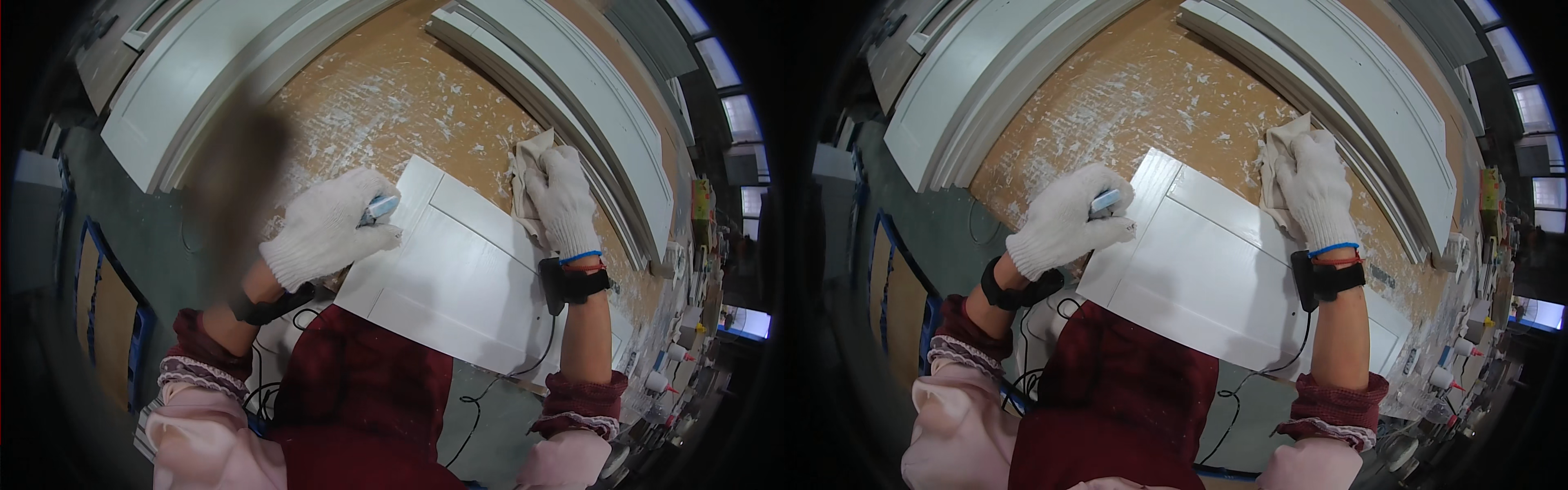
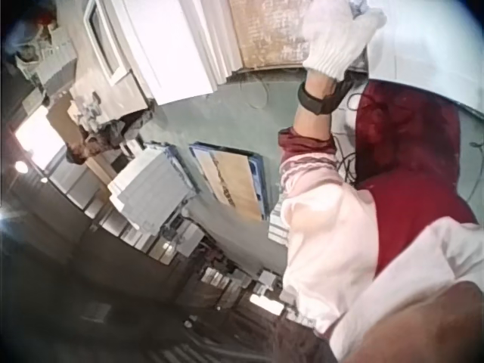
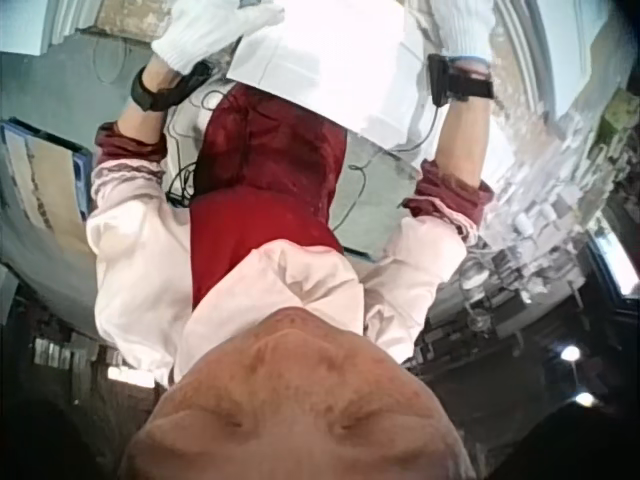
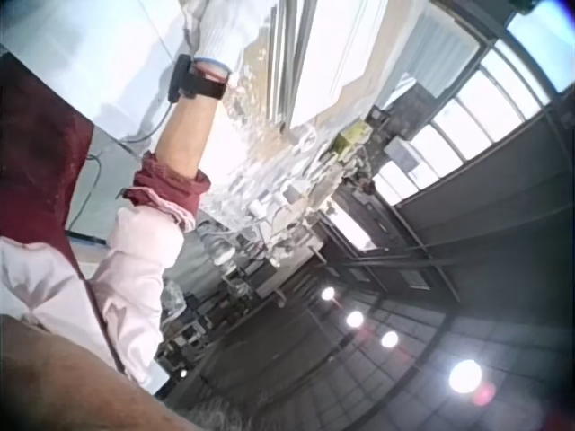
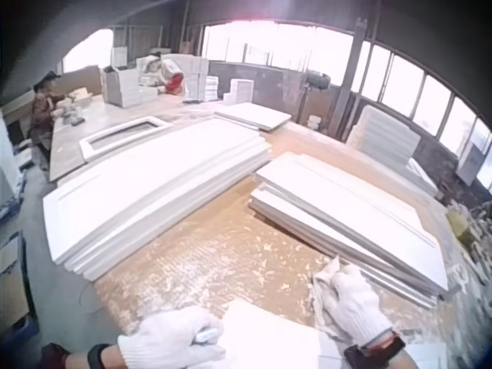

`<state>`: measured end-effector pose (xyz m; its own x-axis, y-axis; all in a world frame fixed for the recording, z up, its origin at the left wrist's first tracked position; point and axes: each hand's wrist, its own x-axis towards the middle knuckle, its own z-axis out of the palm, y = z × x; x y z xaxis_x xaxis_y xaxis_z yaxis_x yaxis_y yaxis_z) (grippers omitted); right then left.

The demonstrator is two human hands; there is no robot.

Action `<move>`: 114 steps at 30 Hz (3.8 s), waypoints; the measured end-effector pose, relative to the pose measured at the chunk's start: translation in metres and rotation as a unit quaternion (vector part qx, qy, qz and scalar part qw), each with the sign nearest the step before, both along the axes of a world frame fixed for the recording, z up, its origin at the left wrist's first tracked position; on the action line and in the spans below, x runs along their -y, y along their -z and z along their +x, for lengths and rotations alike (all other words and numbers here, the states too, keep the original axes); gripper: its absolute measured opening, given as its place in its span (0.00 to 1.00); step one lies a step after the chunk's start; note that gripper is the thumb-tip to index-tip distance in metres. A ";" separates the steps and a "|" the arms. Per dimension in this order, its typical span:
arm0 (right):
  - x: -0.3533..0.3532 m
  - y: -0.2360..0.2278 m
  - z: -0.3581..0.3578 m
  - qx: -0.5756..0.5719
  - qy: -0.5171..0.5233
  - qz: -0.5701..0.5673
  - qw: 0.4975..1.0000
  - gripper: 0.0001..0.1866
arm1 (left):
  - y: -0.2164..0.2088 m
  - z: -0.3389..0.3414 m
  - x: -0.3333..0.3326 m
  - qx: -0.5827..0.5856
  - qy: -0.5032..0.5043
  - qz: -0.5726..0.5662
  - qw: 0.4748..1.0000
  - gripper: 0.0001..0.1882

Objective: Applying a blue sealant or wax stick to the edges and grooves of white furniture panels.

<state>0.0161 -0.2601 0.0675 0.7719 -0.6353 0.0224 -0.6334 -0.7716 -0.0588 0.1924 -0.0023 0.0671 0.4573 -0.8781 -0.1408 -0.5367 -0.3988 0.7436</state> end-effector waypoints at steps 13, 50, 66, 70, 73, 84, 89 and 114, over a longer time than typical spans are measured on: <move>-0.155 -0.070 -0.037 0.052 -0.068 0.294 0.952 0.14 | 0.011 0.006 -0.004 0.001 0.030 -0.030 0.999 0.15; -0.237 -0.015 0.016 0.081 0.068 0.150 0.983 0.08 | 0.023 0.005 -0.004 0.054 0.094 -0.075 0.991 0.17; -0.250 -0.024 0.014 -0.004 0.125 0.180 0.976 0.14 | 0.028 0.002 -0.006 0.057 0.092 -0.090 0.990 0.17; -0.250 -0.023 0.011 0.023 0.093 0.149 0.984 0.12 | 0.028 0.002 -0.006 0.075 0.094 -0.108 0.987 0.17; -0.240 -0.019 0.016 -0.007 0.116 0.160 0.980 0.13 | 0.030 0.004 -0.005 0.082 0.090 -0.126 0.984 0.17; -0.213 -0.020 0.024 0.003 0.143 0.152 0.978 0.16 | 0.034 0.004 -0.006 0.068 0.087 -0.098 0.989 0.18; -0.238 -0.031 -0.001 0.137 0.161 0.230 0.950 0.16 | 0.029 0.003 -0.008 0.074 0.083 -0.110 0.988 0.17; -0.262 -0.018 0.032 -0.006 -0.082 0.079 0.993 0.07 | 0.023 0.007 -0.006 0.070 0.096 -0.093 0.989 0.20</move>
<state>0.0483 0.0021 0.0852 0.8652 -0.4955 -0.0767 -0.5008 -0.8466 -0.1803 0.1990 0.0036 0.0439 0.2834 -0.9553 0.0840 -0.6919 -0.1430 0.7076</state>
